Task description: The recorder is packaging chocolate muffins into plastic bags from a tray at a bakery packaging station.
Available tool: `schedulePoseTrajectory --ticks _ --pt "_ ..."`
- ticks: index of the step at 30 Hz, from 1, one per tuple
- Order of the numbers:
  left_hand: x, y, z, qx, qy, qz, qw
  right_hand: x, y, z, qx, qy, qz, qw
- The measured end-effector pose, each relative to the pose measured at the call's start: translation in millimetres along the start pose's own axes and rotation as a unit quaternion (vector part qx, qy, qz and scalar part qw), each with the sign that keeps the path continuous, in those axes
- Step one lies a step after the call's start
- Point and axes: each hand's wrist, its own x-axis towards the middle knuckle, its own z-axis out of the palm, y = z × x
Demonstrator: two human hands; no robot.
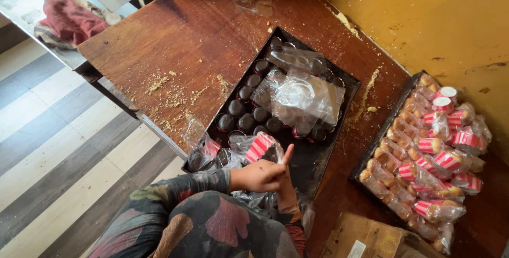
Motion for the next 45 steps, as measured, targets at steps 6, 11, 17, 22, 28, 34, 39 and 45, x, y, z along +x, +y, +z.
schedulePoseTrajectory --ticks 6,11,17,22,28,34,39,45 --pt "5 8 3 -0.106 -0.095 0.068 0.987 -16 47 -30 0.465 -0.232 0.354 0.778" --pt "4 18 -2 -0.192 -0.079 0.043 0.977 -29 89 -55 0.564 -0.331 0.526 0.544" --pt "-8 1 24 -0.134 -0.086 0.038 0.986 60 -5 -75 0.539 -0.325 0.433 0.645" --pt "2 10 28 -0.076 -0.044 0.135 0.987 90 -63 -75 0.500 -0.319 0.327 0.736" --pt "6 -9 48 -0.009 -0.107 0.156 0.982 74 -50 -50 0.445 -0.215 0.233 0.838" --pt "3 17 32 0.093 -0.026 0.168 0.981 43 21 -61 0.473 -0.155 0.423 0.757" --pt "1 28 23 0.188 0.071 0.154 0.967 55 27 -58 0.434 -0.101 0.211 0.870" --pt "8 1 37 0.148 0.014 0.071 0.986 20 51 -69 0.534 -0.012 0.488 0.690"
